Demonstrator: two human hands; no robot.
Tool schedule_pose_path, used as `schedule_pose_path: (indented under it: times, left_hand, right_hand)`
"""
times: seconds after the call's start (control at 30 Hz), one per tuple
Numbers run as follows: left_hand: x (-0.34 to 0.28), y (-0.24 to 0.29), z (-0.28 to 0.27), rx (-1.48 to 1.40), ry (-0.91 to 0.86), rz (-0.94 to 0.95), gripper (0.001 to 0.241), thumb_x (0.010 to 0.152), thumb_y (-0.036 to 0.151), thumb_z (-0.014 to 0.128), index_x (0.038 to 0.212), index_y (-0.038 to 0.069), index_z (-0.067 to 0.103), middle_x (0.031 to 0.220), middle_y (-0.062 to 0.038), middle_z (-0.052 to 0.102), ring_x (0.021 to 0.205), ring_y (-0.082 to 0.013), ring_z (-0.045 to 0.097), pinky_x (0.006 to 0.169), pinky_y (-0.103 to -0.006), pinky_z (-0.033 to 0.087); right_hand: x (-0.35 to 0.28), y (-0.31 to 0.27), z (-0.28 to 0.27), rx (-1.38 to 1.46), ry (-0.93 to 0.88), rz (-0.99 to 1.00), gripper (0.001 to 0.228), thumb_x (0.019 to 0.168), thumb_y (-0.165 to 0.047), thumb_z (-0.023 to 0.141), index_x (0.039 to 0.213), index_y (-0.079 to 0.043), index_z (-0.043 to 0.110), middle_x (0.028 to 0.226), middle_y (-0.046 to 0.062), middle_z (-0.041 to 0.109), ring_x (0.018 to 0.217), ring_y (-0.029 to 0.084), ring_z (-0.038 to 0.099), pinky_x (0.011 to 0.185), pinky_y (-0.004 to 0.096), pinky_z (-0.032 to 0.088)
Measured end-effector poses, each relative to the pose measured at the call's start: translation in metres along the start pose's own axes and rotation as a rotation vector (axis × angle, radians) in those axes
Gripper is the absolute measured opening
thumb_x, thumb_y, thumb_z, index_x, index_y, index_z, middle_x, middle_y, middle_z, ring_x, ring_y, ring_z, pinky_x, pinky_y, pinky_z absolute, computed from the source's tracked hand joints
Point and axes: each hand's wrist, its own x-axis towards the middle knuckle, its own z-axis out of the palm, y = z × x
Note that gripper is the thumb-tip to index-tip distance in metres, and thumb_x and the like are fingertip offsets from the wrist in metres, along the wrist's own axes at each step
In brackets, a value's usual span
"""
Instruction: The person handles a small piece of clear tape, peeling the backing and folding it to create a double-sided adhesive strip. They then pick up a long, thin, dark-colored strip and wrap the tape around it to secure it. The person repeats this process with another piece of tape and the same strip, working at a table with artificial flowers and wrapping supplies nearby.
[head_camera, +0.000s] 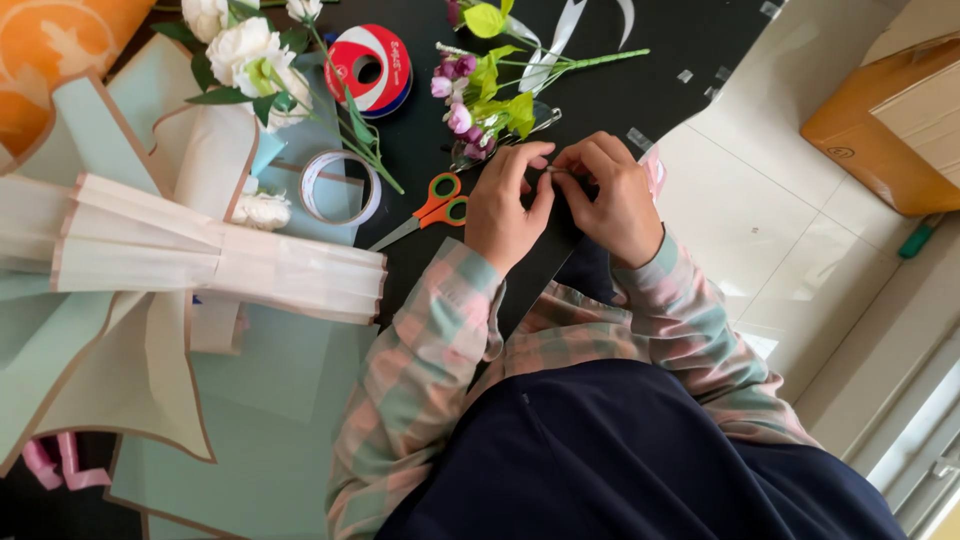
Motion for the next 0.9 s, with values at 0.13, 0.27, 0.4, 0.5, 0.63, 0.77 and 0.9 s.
schedule_pose_path:
  times: [0.13, 0.27, 0.4, 0.5, 0.63, 0.77, 0.9]
  left_hand:
    - [-0.015, 0.001, -0.020, -0.010, 0.036, -0.104, 0.015, 0.094, 0.015, 0.065, 0.108, 0.019, 0.067, 0.088, 0.004, 0.065, 0.063, -0.0144, 0.062, 0.057, -0.0305, 0.058]
    - [-0.033, -0.014, -0.023, -0.096, 0.106, -0.190, 0.009, 0.095, 0.012, 0.066, 0.101, 0.015, 0.071, 0.083, 0.001, 0.066, 0.057, -0.0137, 0.061, 0.047, -0.0266, 0.054]
    - [-0.041, -0.023, -0.020, -0.130, 0.149, -0.177, 0.015, 0.094, 0.005, 0.065, 0.104, 0.013, 0.071, 0.085, 0.000, 0.066, 0.057, -0.0152, 0.060, 0.045, -0.0254, 0.053]
    - [-0.036, -0.019, -0.022, -0.134, 0.133, -0.166, 0.018, 0.092, 0.004, 0.068, 0.107, 0.012, 0.070, 0.091, -0.001, 0.070, 0.058, -0.0147, 0.060, 0.044, -0.0248, 0.053]
    - [-0.033, -0.017, -0.025, -0.183, 0.123, -0.204, 0.024, 0.093, 0.005, 0.068, 0.116, 0.012, 0.067, 0.097, -0.002, 0.073, 0.061, -0.0148, 0.061, 0.048, -0.0244, 0.055]
    - [-0.033, -0.016, -0.025, -0.220, 0.133, -0.212, 0.026, 0.095, 0.006, 0.066, 0.119, 0.014, 0.066, 0.099, 0.000, 0.073, 0.064, -0.0140, 0.062, 0.050, -0.0234, 0.056]
    - [-0.030, -0.018, -0.027, -0.239, 0.151, -0.194, 0.023, 0.096, 0.009, 0.065, 0.119, 0.014, 0.067, 0.096, 0.001, 0.071, 0.063, -0.0130, 0.061, 0.049, -0.0221, 0.057]
  right_hand:
    - [-0.002, -0.016, 0.017, 0.119, -0.053, 0.002, 0.006, 0.097, -0.005, 0.075, 0.101, -0.004, 0.070, 0.086, 0.010, 0.062, 0.075, 0.027, 0.064, 0.064, 0.036, 0.052]
    - [-0.006, -0.028, 0.035, 0.214, -0.074, 0.035, 0.002, 0.100, -0.001, 0.069, 0.100, 0.000, 0.071, 0.086, 0.014, 0.065, 0.070, 0.030, 0.065, 0.062, 0.034, 0.054]
    - [-0.005, -0.026, 0.042, 0.237, -0.074, 0.052, 0.005, 0.096, 0.002, 0.073, 0.101, 0.001, 0.071, 0.088, 0.014, 0.068, 0.069, 0.027, 0.067, 0.061, 0.032, 0.054]
    - [-0.009, -0.020, 0.046, 0.224, -0.057, 0.064, 0.010, 0.093, 0.004, 0.075, 0.102, 0.001, 0.071, 0.089, 0.015, 0.068, 0.069, 0.029, 0.067, 0.059, 0.035, 0.054]
    - [-0.009, -0.027, 0.048, 0.213, -0.014, 0.042, 0.017, 0.094, 0.007, 0.072, 0.110, 0.003, 0.069, 0.088, 0.018, 0.068, 0.065, 0.031, 0.066, 0.055, 0.036, 0.054]
    - [-0.011, -0.027, 0.047, 0.207, 0.003, 0.028, 0.014, 0.094, 0.008, 0.071, 0.108, 0.006, 0.069, 0.090, 0.020, 0.068, 0.066, 0.032, 0.066, 0.056, 0.036, 0.053]
    - [-0.011, -0.025, 0.048, 0.189, 0.003, 0.019, 0.009, 0.096, 0.007, 0.071, 0.105, 0.005, 0.070, 0.091, 0.019, 0.069, 0.066, 0.031, 0.066, 0.056, 0.034, 0.051]
